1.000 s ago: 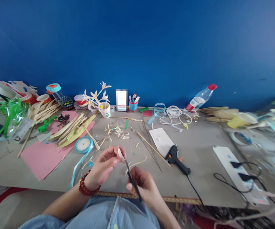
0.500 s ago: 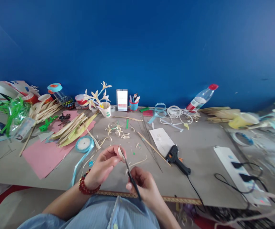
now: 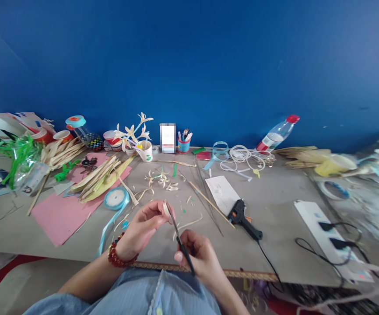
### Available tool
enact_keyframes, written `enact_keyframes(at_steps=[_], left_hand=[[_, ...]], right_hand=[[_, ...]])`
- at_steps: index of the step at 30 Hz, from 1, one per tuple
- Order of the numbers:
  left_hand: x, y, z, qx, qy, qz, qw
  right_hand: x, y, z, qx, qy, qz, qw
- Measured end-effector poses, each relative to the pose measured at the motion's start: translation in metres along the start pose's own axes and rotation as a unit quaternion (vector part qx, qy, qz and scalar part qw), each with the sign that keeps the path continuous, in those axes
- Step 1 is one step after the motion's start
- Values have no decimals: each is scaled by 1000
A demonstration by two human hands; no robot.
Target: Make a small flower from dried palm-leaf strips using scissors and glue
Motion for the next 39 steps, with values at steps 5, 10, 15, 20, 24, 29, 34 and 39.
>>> enact_keyframes(at_steps=[5,10,15,20,24,29,34,39], left_hand=[[-1,5,-1,21,-20,-26,999],[-6,6,-1,21,-9,-62,998],[-8,7,0,25,4,-102,994],[-11,6,0,28,14,-135,990],[-13,7,-1,45,20,-159,986],[-8,4,-3,55,10,-167,984],[-8,5,-4,51,17,-190,980],[-10,9,-3,50,13,-192,980]], right_hand=[[2,-3,1,1,7,6,1000],[-1,-8,2,-3,19,19,1000],[-2,-9,1,-1,14,19,1000],[1,-8,1,16,17,23,999],[4,-9,0,23,15,39,999],[4,-11,-1,23,13,55,998],[3,-13,-1,18,9,64,998],[1,-14,-1,15,9,71,997]])
Point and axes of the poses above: each hand's wrist, its own z-axis away from the middle knuckle, its own y-axis out of the palm, x = y × z, the point moved 9 cm from there along -z, towards the middle knuckle, and after that the axes turned 1 degree about y, right-handed, at the moved point
